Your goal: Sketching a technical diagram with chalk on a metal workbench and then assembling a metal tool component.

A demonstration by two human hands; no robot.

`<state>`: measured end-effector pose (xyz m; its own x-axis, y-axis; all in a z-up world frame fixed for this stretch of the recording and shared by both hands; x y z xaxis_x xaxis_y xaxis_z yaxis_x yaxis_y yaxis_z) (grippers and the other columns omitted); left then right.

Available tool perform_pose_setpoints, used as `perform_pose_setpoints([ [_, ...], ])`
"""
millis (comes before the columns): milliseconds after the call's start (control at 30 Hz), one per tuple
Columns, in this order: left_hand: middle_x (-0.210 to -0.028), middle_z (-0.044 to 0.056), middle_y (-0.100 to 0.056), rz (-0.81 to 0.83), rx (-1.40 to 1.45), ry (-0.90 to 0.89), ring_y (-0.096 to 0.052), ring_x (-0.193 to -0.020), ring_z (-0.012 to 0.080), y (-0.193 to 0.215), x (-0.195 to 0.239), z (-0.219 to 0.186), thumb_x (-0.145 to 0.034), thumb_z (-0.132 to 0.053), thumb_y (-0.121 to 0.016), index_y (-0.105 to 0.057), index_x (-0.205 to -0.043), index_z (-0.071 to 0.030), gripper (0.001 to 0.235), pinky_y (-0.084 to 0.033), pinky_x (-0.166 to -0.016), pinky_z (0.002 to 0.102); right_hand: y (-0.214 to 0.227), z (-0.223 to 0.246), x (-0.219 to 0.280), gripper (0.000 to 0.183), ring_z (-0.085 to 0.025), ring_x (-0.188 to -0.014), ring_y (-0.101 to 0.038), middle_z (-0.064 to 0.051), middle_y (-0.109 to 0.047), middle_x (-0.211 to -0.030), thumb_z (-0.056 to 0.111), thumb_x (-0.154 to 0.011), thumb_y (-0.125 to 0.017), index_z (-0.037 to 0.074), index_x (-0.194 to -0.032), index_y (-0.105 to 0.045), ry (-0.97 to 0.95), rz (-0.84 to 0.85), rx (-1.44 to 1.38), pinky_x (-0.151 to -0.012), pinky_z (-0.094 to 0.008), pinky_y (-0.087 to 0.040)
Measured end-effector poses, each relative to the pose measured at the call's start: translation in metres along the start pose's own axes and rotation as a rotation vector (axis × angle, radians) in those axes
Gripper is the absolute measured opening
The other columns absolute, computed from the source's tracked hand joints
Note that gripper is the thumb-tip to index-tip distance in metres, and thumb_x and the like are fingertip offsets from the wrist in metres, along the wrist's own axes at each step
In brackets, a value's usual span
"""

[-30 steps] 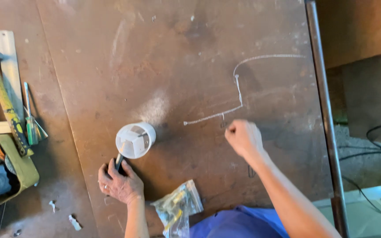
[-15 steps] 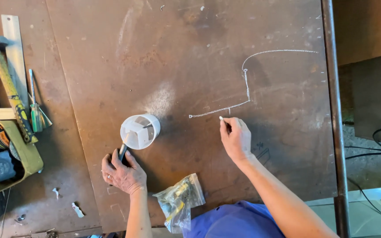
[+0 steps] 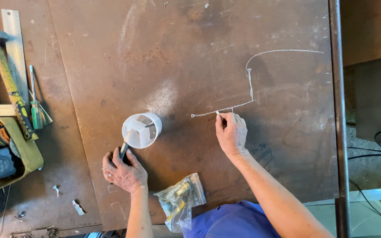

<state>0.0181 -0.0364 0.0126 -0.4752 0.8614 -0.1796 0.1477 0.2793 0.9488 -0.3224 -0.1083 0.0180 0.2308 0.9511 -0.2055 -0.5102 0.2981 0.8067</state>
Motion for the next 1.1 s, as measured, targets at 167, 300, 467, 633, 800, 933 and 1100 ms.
perform_pose_setpoints([
  [167,-0.144,0.013,-0.048,0.003,0.001,0.000,-0.043,-0.137,0.0374,0.001,0.000,0.000,-0.105,-0.033,-0.067,-0.060,-0.136,-0.013,0.038,-0.030,-0.116,0.055,-0.001,0.001,-0.001,0.013,-0.030,-0.079,-0.064,-0.007,-0.067,-0.080,0.017,-0.094,-0.074,0.011,-0.088,-0.065,0.001,-0.010,-0.003,-0.073,-0.044,-0.048],
  [300,-0.144,0.013,-0.048,-0.001,0.015,-0.008,-0.043,-0.138,0.0374,0.001,0.000,-0.001,-0.105,-0.033,-0.066,-0.059,-0.138,-0.013,0.038,-0.030,-0.116,0.055,0.000,-0.001,-0.002,0.012,-0.030,-0.079,-0.064,-0.007,-0.067,-0.080,0.017,-0.093,-0.074,0.010,-0.088,-0.065,-0.004,-0.011,-0.005,-0.073,-0.043,-0.048],
  [467,-0.144,0.013,-0.048,0.004,-0.002,-0.006,-0.043,-0.138,0.0373,0.000,0.001,0.000,-0.106,-0.033,-0.066,-0.059,-0.138,-0.013,0.038,-0.029,-0.116,0.056,0.004,0.004,-0.005,0.012,-0.030,-0.079,-0.065,-0.006,-0.066,-0.080,0.016,-0.094,-0.074,0.010,-0.088,-0.065,0.003,-0.007,0.001,-0.073,-0.043,-0.049],
  [633,-0.144,0.013,-0.047,0.001,0.004,-0.002,-0.044,-0.138,0.0366,-0.001,0.000,0.000,-0.107,-0.034,-0.065,-0.059,-0.137,-0.014,0.037,-0.030,-0.117,0.055,0.004,0.003,-0.006,0.012,-0.030,-0.078,-0.065,-0.007,-0.066,-0.080,0.016,-0.093,-0.074,0.010,-0.087,-0.066,-0.007,-0.006,-0.002,-0.072,-0.042,-0.050],
  [800,-0.144,0.013,-0.048,0.005,-0.008,-0.003,-0.044,-0.137,0.0372,0.000,0.001,0.001,-0.107,-0.034,-0.065,-0.059,-0.137,-0.014,0.037,-0.030,-0.117,0.056,0.004,0.001,-0.006,0.012,-0.030,-0.077,-0.064,-0.008,-0.066,-0.080,0.015,-0.093,-0.075,0.009,-0.087,-0.066,-0.027,-0.006,-0.019,-0.069,-0.042,-0.051],
  [933,-0.144,0.013,-0.048,0.005,0.000,-0.002,-0.044,-0.137,0.0365,0.000,-0.001,0.001,-0.106,-0.034,-0.065,-0.059,-0.137,-0.014,0.037,-0.030,-0.117,0.055,0.006,0.004,-0.010,0.012,-0.030,-0.077,-0.065,-0.008,-0.066,-0.080,0.014,-0.092,-0.075,0.009,-0.087,-0.065,-0.004,-0.009,-0.019,-0.069,-0.042,-0.051],
  [1100,-0.144,0.013,-0.048,0.001,-0.013,-0.007,-0.045,-0.137,0.0352,-0.004,-0.002,0.003,-0.106,-0.034,-0.066,-0.059,-0.137,-0.014,0.038,-0.030,-0.117,0.054,0.005,0.007,-0.016,0.014,-0.032,-0.078,-0.064,-0.010,-0.065,-0.080,0.010,-0.089,-0.075,0.008,-0.084,-0.063,0.091,0.005,0.011,-0.069,-0.043,-0.051],
])
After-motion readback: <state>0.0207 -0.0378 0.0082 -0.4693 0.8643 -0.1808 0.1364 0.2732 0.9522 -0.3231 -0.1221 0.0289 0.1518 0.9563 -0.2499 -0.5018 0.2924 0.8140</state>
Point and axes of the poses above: each hand's wrist, its own x-axis away from the middle knuckle, its own y-axis out of the back of the hand, z = x × y, the point moved 4 cm from there along -x, towards the middle knuckle
